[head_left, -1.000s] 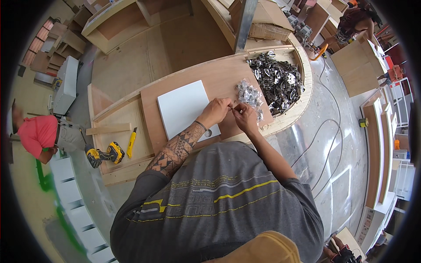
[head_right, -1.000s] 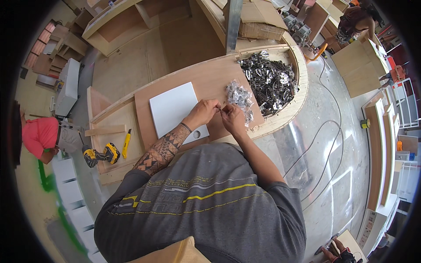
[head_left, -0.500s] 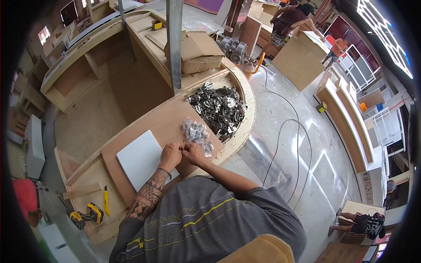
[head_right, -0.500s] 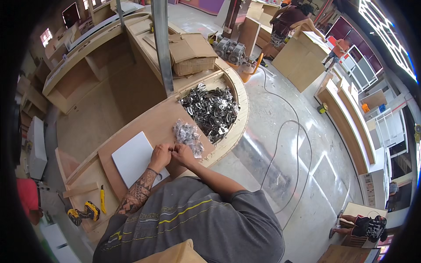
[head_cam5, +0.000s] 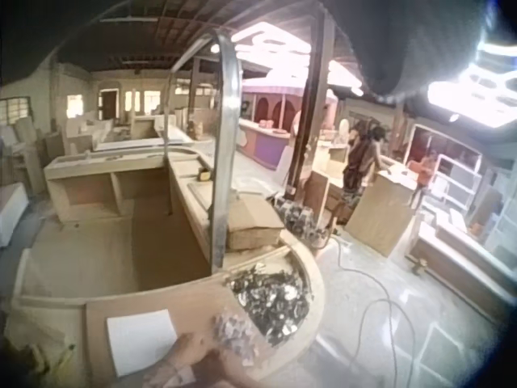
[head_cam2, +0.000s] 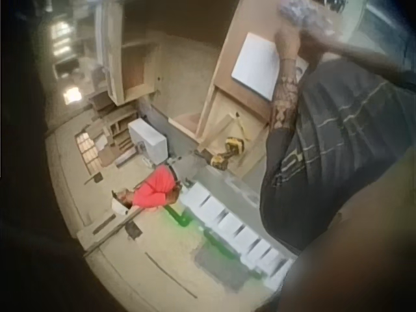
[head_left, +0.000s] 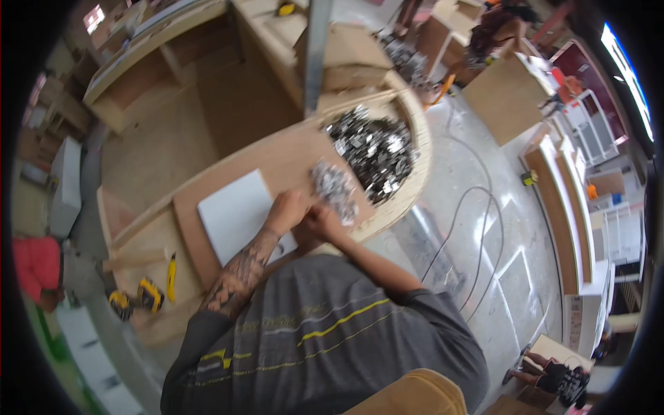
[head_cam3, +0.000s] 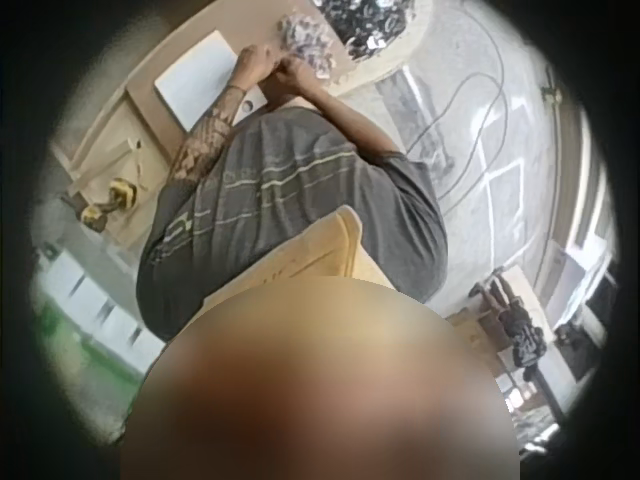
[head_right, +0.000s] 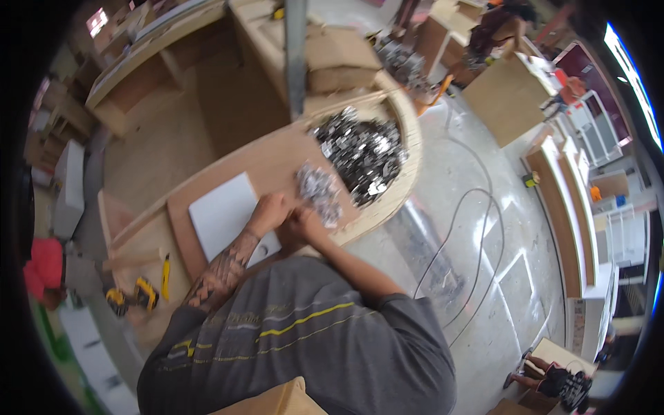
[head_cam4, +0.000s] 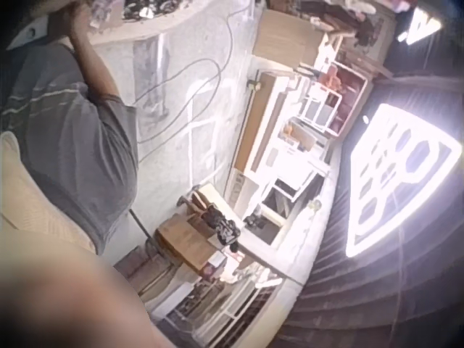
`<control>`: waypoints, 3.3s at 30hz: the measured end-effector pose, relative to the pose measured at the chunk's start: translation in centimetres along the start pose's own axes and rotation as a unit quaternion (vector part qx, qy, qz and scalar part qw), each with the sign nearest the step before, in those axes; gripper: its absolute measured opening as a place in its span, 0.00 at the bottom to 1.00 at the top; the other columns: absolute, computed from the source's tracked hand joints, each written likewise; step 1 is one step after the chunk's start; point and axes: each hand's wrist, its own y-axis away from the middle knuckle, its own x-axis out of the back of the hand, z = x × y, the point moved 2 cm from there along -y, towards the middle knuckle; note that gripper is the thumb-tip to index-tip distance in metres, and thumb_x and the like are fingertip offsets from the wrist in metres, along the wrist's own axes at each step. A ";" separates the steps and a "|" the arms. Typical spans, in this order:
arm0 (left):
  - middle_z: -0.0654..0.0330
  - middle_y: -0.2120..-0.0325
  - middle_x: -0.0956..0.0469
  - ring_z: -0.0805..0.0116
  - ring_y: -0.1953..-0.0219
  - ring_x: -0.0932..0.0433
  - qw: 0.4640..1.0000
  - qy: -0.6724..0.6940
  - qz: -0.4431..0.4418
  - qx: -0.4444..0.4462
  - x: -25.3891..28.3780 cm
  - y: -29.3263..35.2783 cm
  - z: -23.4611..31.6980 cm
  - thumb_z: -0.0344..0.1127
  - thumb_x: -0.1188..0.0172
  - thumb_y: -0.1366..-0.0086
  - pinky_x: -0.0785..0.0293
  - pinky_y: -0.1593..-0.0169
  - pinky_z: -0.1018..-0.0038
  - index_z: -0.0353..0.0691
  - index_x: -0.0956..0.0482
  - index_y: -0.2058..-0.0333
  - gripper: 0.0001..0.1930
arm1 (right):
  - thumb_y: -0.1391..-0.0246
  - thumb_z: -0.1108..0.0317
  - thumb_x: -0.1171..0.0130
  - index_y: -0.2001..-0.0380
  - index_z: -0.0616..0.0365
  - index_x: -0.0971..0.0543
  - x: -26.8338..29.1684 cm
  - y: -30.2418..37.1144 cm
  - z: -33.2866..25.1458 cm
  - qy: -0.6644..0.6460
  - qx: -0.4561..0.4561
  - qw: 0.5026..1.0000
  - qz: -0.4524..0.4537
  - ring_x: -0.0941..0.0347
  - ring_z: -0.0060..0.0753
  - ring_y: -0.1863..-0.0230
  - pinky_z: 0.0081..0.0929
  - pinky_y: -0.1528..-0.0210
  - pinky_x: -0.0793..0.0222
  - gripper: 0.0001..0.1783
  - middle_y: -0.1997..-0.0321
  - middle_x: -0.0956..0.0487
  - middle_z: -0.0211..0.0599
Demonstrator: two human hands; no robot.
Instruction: The person picks up a white board, places it on a workbench, selects a metal hinge from a container, and secures it to the board using a power drill.
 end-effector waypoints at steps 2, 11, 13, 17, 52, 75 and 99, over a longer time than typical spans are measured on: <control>0.37 0.69 0.18 0.36 0.61 0.18 0.999 0.045 0.013 -0.005 0.2 -0.3 0.0 0.34 0.40 0.40 0.21 0.56 0.53 0.31 0.19 0.72 0.10 | 0.49 0.66 0.37 0.69 0.61 0.18 1.0 -0.3 -0.4 0.015 0.006 1.000 0.000 0.17 0.50 0.65 0.43 0.60 0.23 0.10 0.69 0.16 0.50; 0.44 0.63 0.15 0.46 0.56 0.16 0.979 0.138 -0.032 0.144 0.5 0.2 -1.4 0.33 0.42 0.37 0.21 0.49 0.59 0.33 0.16 0.63 0.10 | 0.49 0.68 0.41 0.70 0.64 0.21 4.7 0.0 -5.1 -0.013 -0.064 0.998 -0.017 0.18 0.55 0.64 0.44 0.58 0.24 0.08 0.69 0.17 0.52; 0.46 0.66 0.15 0.54 0.64 0.15 0.980 0.153 -0.025 0.127 0.7 0.4 -2.1 0.31 0.42 0.35 0.19 0.56 0.63 0.32 0.17 0.60 0.10 | 0.49 0.68 0.41 0.69 0.64 0.21 4.5 0.1 -5.1 -0.014 -0.059 0.998 -0.014 0.18 0.55 0.64 0.43 0.58 0.24 0.09 0.69 0.17 0.53; 0.47 0.66 0.15 0.60 0.66 0.13 0.990 0.108 -0.019 0.085 1.6 0.6 -1.3 0.27 0.43 0.35 0.18 0.59 0.66 0.31 0.18 0.54 0.12 | 0.49 0.67 0.40 0.68 0.64 0.21 4.3 0.4 -4.5 -0.032 -0.056 0.998 -0.008 0.18 0.51 0.65 0.42 0.59 0.24 0.10 0.69 0.17 0.52; 0.63 0.70 0.20 0.76 0.72 0.21 0.814 0.536 0.022 0.222 1.0 0.6 1.2 0.39 0.44 0.24 0.21 0.69 0.80 0.36 0.23 0.58 0.11 | 0.33 0.71 0.51 0.64 0.59 0.32 6.0 -3.2 -3.5 -0.557 -0.250 0.790 0.062 0.16 0.40 0.64 0.32 0.58 0.16 0.04 0.60 0.17 0.54; 0.44 0.62 0.17 0.43 0.56 0.18 0.986 0.042 0.070 0.145 1.0 1.6 2.9 0.27 0.44 0.31 0.21 0.52 0.58 0.33 0.20 0.52 0.11 | 0.37 0.58 0.41 0.44 0.53 0.22 29.7 -25.6 14.0 0.241 0.046 0.937 0.251 0.19 0.64 0.58 0.51 0.54 0.25 0.21 0.60 0.16 0.55; 0.59 0.70 0.18 0.74 0.68 0.18 0.874 0.256 0.163 0.378 1.2 18.9 7.1 0.34 0.43 0.27 0.21 0.62 0.74 0.33 0.18 0.50 0.13 | 0.58 0.62 0.23 0.48 0.62 0.22 25.8 -18.2 7.6 0.293 0.021 0.956 -0.010 0.27 0.60 0.44 0.44 0.40 0.30 0.33 0.46 0.24 0.63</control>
